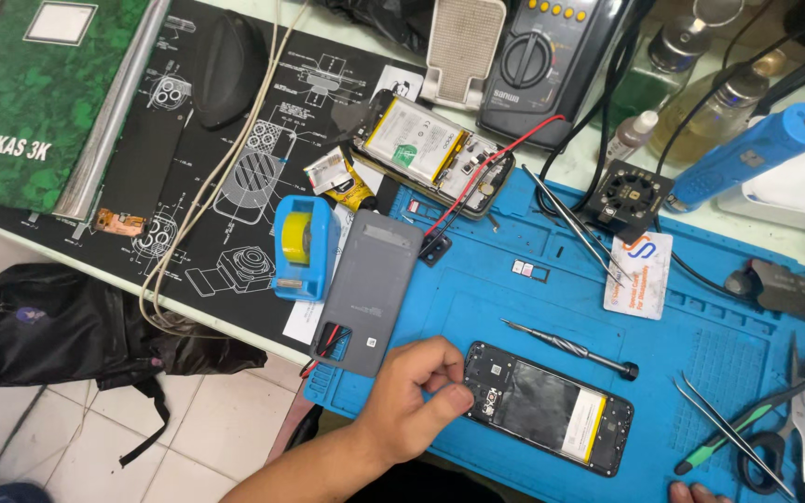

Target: The person reassembles a smartphone by placing the back cover, then cleans the screen with a wipe. They apply adhesive along the phone's edge using a tube. The phone is handled throughout the process.

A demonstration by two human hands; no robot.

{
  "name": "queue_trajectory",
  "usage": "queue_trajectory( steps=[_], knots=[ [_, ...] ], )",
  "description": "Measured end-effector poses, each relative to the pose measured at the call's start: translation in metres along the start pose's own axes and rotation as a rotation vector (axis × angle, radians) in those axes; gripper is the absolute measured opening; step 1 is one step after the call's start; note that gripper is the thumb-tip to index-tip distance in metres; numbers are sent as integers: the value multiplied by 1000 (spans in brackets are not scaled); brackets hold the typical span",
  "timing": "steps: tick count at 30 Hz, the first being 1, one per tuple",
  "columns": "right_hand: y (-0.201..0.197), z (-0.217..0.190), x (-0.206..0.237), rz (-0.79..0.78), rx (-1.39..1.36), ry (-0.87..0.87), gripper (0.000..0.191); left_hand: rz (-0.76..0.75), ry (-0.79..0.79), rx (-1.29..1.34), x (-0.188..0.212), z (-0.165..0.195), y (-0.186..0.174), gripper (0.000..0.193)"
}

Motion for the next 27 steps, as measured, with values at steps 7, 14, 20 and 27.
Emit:
queue_trajectory(
  steps=[7, 14, 20, 27],
  knots=[
    [-70, -23, -19, -267, -118, 218, 44, -42, 33, 268, 15, -1, -13, 21],
    [-221, -183, -95, 17, -478, -239, 31, 658, 20, -390, 44, 19, -65, 27],
    [-199, -305, -230, -22, -584, -663, 22, 672, -290, -568, 35, 18, -77, 31],
    [-146, -377, -318, -4, -776, -487, 21, 649, -325, -26, 45, 11, -85, 19]
  ],
)
Point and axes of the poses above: each hand's wrist, its own x-axis away from the middle knuckle, its own y-axis out of the palm, z = x × y, the point moved 1 cm from there along -x, towards the middle knuckle, and after that the axes turned 6 degrees about -x, right-handed, at the moved point
